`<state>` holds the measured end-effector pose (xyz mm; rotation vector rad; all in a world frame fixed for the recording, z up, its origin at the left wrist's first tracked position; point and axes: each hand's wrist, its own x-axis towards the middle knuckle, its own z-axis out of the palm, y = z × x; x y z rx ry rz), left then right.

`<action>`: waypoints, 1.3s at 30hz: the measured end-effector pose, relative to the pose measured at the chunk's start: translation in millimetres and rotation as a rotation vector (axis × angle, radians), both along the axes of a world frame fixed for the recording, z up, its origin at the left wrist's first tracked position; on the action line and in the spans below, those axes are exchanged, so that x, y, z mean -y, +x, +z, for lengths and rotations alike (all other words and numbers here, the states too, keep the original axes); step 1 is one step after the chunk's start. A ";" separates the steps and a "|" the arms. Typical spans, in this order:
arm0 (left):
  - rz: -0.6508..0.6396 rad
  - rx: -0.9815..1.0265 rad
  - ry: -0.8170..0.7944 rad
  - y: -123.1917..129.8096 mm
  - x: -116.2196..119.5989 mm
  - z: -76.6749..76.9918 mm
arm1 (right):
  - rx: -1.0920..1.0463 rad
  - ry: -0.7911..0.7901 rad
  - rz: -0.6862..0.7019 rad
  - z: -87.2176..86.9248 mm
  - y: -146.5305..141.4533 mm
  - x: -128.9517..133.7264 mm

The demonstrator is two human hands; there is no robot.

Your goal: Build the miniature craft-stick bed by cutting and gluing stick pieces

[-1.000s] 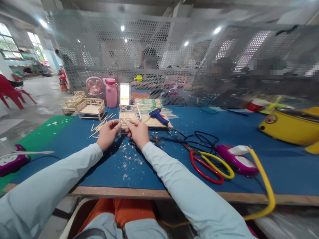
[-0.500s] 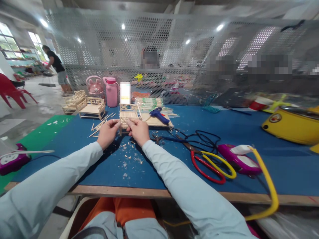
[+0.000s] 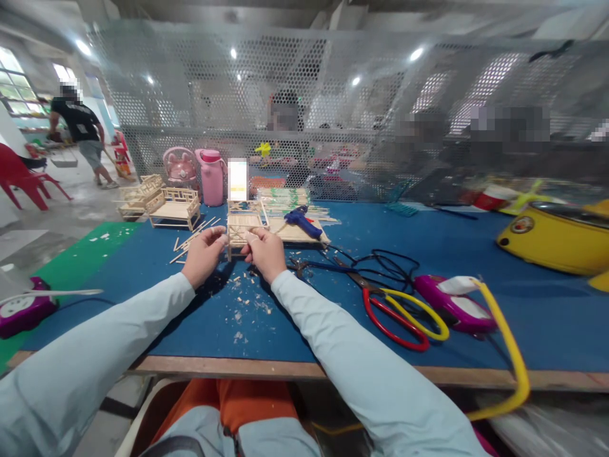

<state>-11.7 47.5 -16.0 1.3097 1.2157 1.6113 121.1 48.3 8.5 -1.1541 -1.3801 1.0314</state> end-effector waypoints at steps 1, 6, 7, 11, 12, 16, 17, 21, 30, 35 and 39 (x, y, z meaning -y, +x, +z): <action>-0.001 0.011 -0.003 -0.3 0.0 -0.2 | -0.012 -0.011 0.000 0.1 0.6 0.0; -0.029 -0.011 -0.010 -0.4 1.5 1.1 | -0.015 -0.015 0.014 0.5 -1.2 -1.4; -0.036 -0.026 -0.006 -0.3 1.7 1.3 | -0.012 -0.006 0.017 0.3 -2.2 -1.7; -0.040 -0.080 0.018 -0.3 0.5 0.3 | -0.020 0.022 0.027 -1.2 -5.2 -3.1; -0.041 -0.089 0.022 -0.5 -0.1 -0.2 | -0.024 0.027 0.025 -1.8 -5.5 -3.5; -0.036 -0.105 0.032 -0.6 -2.0 -1.8 | -0.013 0.065 0.012 -4.6 -5.9 -5.4; -0.031 -0.105 0.035 -0.5 -2.2 -2.0 | -0.008 0.072 0.009 -5.2 -5.9 -5.8; -0.028 -0.101 0.037 -0.2 -2.2 -1.9 | -0.003 0.077 -0.001 -6.6 -5.8 -6.8; -0.024 -0.128 0.044 -0.5 -1.2 -0.1 | -0.005 0.042 -0.010 -5.6 -6.8 -6.5; -0.033 -0.103 0.039 0.3 -0.4 0.8 | -0.017 0.045 -0.007 -4.4 -6.3 -5.9; -0.020 -0.124 0.041 0.5 -0.5 0.8 | -0.034 0.031 -0.009 -4.5 -6.1 -5.5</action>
